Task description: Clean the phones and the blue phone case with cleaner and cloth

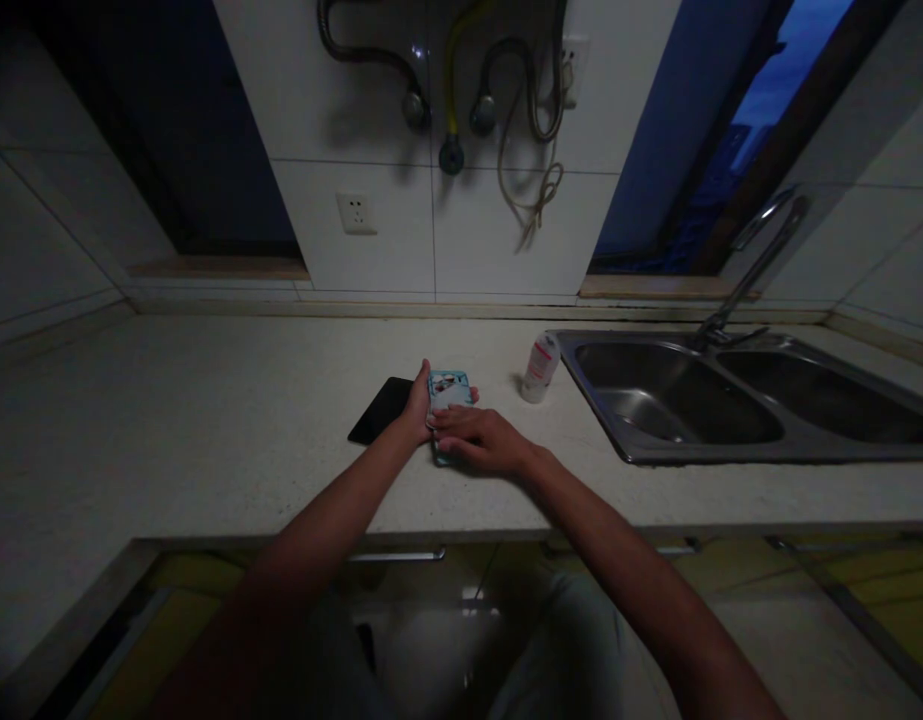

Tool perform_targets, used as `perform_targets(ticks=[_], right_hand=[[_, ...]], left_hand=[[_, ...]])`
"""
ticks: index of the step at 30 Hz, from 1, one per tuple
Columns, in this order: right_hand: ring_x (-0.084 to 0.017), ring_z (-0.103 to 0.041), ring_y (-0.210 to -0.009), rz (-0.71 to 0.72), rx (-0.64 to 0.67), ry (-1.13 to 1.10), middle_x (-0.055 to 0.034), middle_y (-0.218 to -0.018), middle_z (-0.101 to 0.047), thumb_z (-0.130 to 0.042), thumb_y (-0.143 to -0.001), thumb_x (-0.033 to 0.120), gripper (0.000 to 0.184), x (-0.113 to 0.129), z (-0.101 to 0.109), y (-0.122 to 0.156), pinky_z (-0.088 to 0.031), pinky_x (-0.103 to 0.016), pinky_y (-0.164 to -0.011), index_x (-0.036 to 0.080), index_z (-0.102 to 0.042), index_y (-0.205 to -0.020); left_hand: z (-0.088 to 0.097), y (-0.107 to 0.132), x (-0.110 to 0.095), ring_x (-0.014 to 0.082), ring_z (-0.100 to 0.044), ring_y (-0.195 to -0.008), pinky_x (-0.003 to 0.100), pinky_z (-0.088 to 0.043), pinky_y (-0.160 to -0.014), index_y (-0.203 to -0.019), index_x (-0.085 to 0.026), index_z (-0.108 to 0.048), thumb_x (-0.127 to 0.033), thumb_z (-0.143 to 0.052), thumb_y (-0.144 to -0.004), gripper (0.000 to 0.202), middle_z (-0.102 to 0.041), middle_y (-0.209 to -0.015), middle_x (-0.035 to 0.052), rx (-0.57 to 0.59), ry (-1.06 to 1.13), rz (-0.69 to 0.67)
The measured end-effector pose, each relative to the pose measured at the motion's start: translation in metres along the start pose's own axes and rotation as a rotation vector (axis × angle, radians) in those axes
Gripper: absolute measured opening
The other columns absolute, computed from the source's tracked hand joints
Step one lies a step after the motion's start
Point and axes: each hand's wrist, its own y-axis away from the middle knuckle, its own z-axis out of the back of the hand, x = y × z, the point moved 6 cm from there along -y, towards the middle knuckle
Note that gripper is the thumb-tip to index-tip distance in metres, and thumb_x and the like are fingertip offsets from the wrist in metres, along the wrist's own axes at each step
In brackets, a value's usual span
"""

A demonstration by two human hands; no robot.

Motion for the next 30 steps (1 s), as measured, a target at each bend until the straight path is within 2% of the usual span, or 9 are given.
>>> perform_targets(ticks=[3, 6, 9, 13, 16, 19, 22, 25, 30], right_hand=[[-0.022, -0.070, -0.109, -0.015, -0.008, -0.072, -0.0072, -0.104, -0.077, -0.056, -0.097, 0.034, 0.025, 0.003, 0.001, 0.001, -0.050, -0.040, -0.104, 0.025, -0.079, -0.098], [-0.019, -0.074, -0.090, 0.006, -0.058, -0.041, -0.0075, -0.087, -0.077, -0.052, -0.099, 0.034, 0.032, 0.004, 0.004, 0.000, -0.057, -0.033, -0.086, 0.021, -0.078, -0.084], [-0.019, -0.072, -0.091, 0.064, -0.107, 0.113, -0.0100, -0.095, -0.076, -0.052, -0.099, 0.031, 0.027, 0.005, 0.006, -0.002, -0.057, -0.034, -0.085, 0.019, -0.075, -0.093], [-0.026, -0.061, -0.120, 0.075, -0.120, 0.330, -0.0147, -0.123, -0.068, -0.054, -0.097, 0.032, 0.028, -0.003, 0.007, -0.002, -0.048, -0.048, -0.104, 0.018, -0.068, -0.118], [-0.028, -0.054, -0.129, 0.044, -0.123, 0.421, -0.0164, -0.133, -0.062, -0.054, -0.097, 0.033, 0.032, -0.011, 0.008, 0.001, -0.045, -0.051, -0.108, 0.018, -0.064, -0.124], [-0.028, -0.056, -0.124, 0.025, -0.148, 0.465, -0.0167, -0.130, -0.062, -0.053, -0.098, 0.033, 0.031, -0.014, 0.011, 0.003, -0.047, -0.051, -0.104, 0.017, -0.065, -0.123], [-0.028, -0.058, -0.114, 0.030, -0.171, 0.491, -0.0160, -0.118, -0.064, -0.056, -0.097, 0.035, 0.028, -0.011, 0.014, 0.003, -0.048, -0.050, -0.100, 0.017, -0.070, -0.114], [-0.024, -0.059, -0.103, 0.086, -0.121, 0.426, -0.0127, -0.107, -0.065, -0.061, -0.094, 0.038, 0.026, -0.002, 0.012, 0.001, -0.050, -0.045, -0.093, 0.018, -0.072, -0.107], [-0.021, -0.060, -0.092, 0.138, -0.037, 0.260, -0.0107, -0.097, -0.065, -0.068, -0.089, 0.045, 0.036, 0.005, 0.006, -0.001, -0.050, -0.035, -0.081, 0.017, -0.072, -0.109]], left_hand=[[0.002, -0.001, -0.002, 0.0259, -0.065, -0.056, 0.039, -0.054, -0.058, -0.095, -0.008, -0.066, -0.079, -0.023, -0.088, 0.083, -0.069, -0.071, 0.0175, 0.023, 0.013, -0.018], [0.003, -0.003, -0.004, 0.0286, -0.069, -0.067, 0.041, -0.056, -0.065, -0.097, -0.007, -0.066, -0.073, -0.029, -0.091, 0.076, -0.071, -0.077, 0.0185, 0.018, 0.034, -0.052], [0.004, -0.004, -0.006, 0.0285, -0.070, -0.070, 0.041, -0.056, -0.070, -0.096, -0.006, -0.066, -0.071, -0.030, -0.092, 0.075, -0.070, -0.077, 0.0187, -0.004, 0.044, -0.052], [0.003, -0.007, -0.008, 0.0299, -0.071, -0.076, 0.042, -0.057, -0.076, -0.097, -0.004, -0.067, -0.071, -0.027, -0.093, 0.078, -0.070, -0.076, 0.0194, 0.012, 0.085, -0.015], [0.003, -0.007, -0.008, 0.0286, -0.071, -0.074, 0.040, -0.057, -0.075, -0.094, -0.005, -0.067, -0.071, -0.029, -0.092, 0.077, -0.070, -0.075, 0.0185, 0.025, 0.094, -0.009], [0.004, -0.006, -0.008, 0.0272, -0.070, -0.069, 0.039, -0.057, -0.072, -0.092, -0.006, -0.068, -0.072, -0.031, -0.092, 0.076, -0.070, -0.074, 0.0171, 0.019, 0.090, -0.020], [0.005, -0.005, -0.010, 0.0279, -0.070, -0.068, 0.040, -0.056, -0.070, -0.092, -0.005, -0.068, -0.071, -0.031, -0.092, 0.075, -0.070, -0.075, 0.0179, 0.006, 0.102, -0.042], [0.008, -0.006, -0.015, 0.0285, -0.070, -0.070, 0.040, -0.056, -0.070, -0.092, -0.006, -0.067, -0.068, -0.029, -0.094, 0.073, -0.070, -0.076, 0.0184, -0.017, 0.129, -0.101], [0.012, -0.007, -0.020, 0.0272, -0.068, -0.065, 0.039, -0.055, -0.063, -0.095, -0.006, -0.066, -0.066, -0.028, -0.094, 0.071, -0.069, -0.074, 0.0180, -0.051, 0.121, -0.146]])
